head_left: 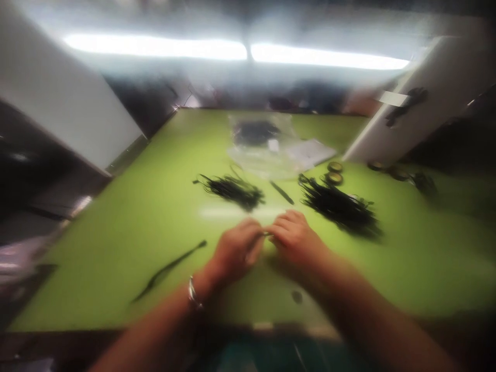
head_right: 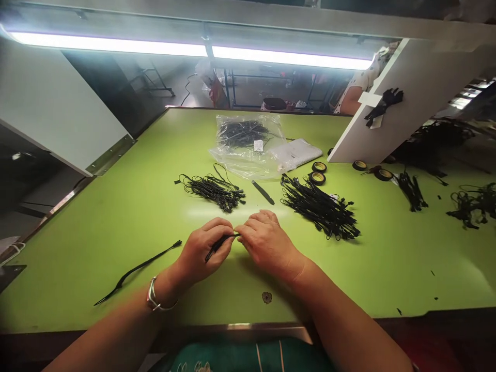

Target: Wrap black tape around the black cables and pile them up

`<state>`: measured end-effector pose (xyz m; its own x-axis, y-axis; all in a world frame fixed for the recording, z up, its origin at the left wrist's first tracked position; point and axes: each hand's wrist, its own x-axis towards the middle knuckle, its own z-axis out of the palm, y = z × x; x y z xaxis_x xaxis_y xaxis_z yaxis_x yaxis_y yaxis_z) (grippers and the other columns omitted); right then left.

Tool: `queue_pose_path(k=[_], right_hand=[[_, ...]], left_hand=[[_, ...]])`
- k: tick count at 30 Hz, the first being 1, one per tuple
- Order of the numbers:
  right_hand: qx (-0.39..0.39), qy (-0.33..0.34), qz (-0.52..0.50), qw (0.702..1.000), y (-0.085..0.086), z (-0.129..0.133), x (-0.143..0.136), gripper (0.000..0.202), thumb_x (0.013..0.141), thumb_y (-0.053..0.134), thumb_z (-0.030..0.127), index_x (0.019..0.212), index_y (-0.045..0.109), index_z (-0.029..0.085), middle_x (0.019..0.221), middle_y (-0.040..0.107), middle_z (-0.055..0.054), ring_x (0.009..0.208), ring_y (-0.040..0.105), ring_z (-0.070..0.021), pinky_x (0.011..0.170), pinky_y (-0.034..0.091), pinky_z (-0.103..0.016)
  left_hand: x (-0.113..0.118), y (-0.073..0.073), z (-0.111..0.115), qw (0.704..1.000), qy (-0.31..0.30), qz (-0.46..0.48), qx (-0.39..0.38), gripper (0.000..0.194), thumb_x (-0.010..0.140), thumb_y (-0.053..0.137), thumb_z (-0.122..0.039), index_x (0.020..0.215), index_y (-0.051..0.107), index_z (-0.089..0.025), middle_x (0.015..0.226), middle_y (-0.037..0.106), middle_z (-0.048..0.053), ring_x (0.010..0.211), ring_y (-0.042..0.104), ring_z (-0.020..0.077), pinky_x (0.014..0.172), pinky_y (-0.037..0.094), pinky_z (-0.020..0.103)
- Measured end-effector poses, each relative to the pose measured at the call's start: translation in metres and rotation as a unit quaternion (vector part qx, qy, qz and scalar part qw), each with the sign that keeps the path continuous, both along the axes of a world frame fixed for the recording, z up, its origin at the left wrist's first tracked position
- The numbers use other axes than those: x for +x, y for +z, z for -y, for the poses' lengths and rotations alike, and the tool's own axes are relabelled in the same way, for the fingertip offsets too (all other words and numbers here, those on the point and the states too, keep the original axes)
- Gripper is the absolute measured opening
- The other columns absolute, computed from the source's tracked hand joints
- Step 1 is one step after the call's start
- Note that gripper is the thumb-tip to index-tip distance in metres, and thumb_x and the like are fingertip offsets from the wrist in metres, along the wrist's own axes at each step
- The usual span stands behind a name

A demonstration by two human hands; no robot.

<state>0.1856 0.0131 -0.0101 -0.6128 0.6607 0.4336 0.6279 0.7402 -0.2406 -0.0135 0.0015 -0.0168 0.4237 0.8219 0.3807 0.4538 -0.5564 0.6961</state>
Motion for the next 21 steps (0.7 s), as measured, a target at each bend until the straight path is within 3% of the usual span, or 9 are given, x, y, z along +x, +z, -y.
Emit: queue_pose_path(k=[3, 5, 8, 10, 12, 17, 21], right_hand=[[-0.086, 0.010, -0.027, 0.996, -0.001, 0.003, 0.000, 0.012, 0.090, 0.054, 0.015, 0.085, 0.065, 0.018, 0.073, 0.064, -0.001, 0.069, 0.052, -0.0145, 0.069, 0.039, -0.028], [-0.103, -0.005, -0.062, 0.993, 0.001, 0.005, 0.001, 0.013, 0.090, 0.055, 0.017, 0.082, 0.065, 0.018, 0.071, 0.064, 0.000, 0.065, 0.052, -0.0129, 0.064, 0.039, -0.025], [-0.023, -0.032, -0.067, 0.997, 0.005, 0.006, 0.002, 0.014, 0.091, 0.054, 0.018, 0.090, 0.068, 0.019, 0.068, 0.063, -0.001, 0.067, 0.051, -0.0140, 0.061, 0.038, -0.026], [0.063, -0.050, -0.033, 0.996, 0.007, 0.006, 0.002, 0.016, 0.091, 0.053, 0.016, 0.095, 0.069, 0.019, 0.065, 0.061, -0.001, 0.066, 0.048, -0.0147, 0.059, 0.036, -0.026], [0.139, -0.067, 0.001, 0.988, 0.008, 0.006, 0.002, 0.017, 0.091, 0.052, 0.014, 0.092, 0.069, 0.017, 0.060, 0.057, -0.001, 0.064, 0.045, -0.0149, 0.057, 0.034, -0.027], [0.207, -0.090, 0.025, 0.974, 0.006, 0.004, 0.006, 0.017, 0.090, 0.053, 0.010, 0.089, 0.068, 0.017, 0.059, 0.056, 0.000, 0.063, 0.044, -0.0147, 0.059, 0.033, -0.028], [0.212, -0.078, 0.019, 0.974, 0.004, 0.003, 0.008, 0.017, 0.089, 0.055, 0.011, 0.098, 0.068, 0.019, 0.063, 0.061, 0.000, 0.066, 0.047, -0.0153, 0.063, 0.036, -0.029]], left_hand=[[0.002, 0.000, 0.002, 1.000, -0.007, 0.005, 0.000, 0.016, 0.086, 0.052, -0.015, 0.092, 0.066, -0.020, 0.090, 0.062, 0.009, 0.082, 0.058, 0.0191, 0.074, 0.047, 0.030], [0.002, 0.001, 0.002, 0.999, -0.008, 0.035, -0.008, 0.014, 0.085, 0.055, -0.016, 0.091, 0.067, -0.019, 0.090, 0.063, 0.009, 0.084, 0.058, 0.0196, 0.076, 0.047, 0.031], [0.002, 0.007, -0.001, 0.988, -0.013, 0.113, -0.106, 0.025, 0.085, 0.058, -0.019, 0.109, 0.065, -0.019, 0.093, 0.064, 0.008, 0.074, 0.056, 0.0156, 0.070, 0.047, 0.029], [0.001, 0.010, -0.002, 0.961, -0.019, 0.167, -0.219, 0.047, 0.086, 0.058, -0.021, 0.132, 0.051, -0.023, 0.099, 0.064, 0.007, 0.062, 0.051, 0.0103, 0.058, 0.045, 0.024], [0.001, 0.013, -0.002, 0.932, -0.016, 0.202, -0.301, 0.063, 0.085, 0.060, -0.023, 0.144, 0.036, -0.027, 0.102, 0.062, 0.007, 0.057, 0.048, 0.0077, 0.052, 0.042, 0.021], [0.000, 0.017, -0.002, 0.916, 0.000, 0.218, -0.337, 0.068, 0.081, 0.063, -0.019, 0.143, 0.038, -0.027, 0.098, 0.058, 0.004, 0.064, 0.053, 0.0094, 0.058, 0.046, 0.023], [0.001, 0.023, 0.000, 0.877, -0.014, 0.286, -0.386, 0.065, 0.078, 0.069, -0.022, 0.138, 0.044, -0.023, 0.093, 0.058, 0.003, 0.061, 0.054, 0.0090, 0.056, 0.046, 0.023]])
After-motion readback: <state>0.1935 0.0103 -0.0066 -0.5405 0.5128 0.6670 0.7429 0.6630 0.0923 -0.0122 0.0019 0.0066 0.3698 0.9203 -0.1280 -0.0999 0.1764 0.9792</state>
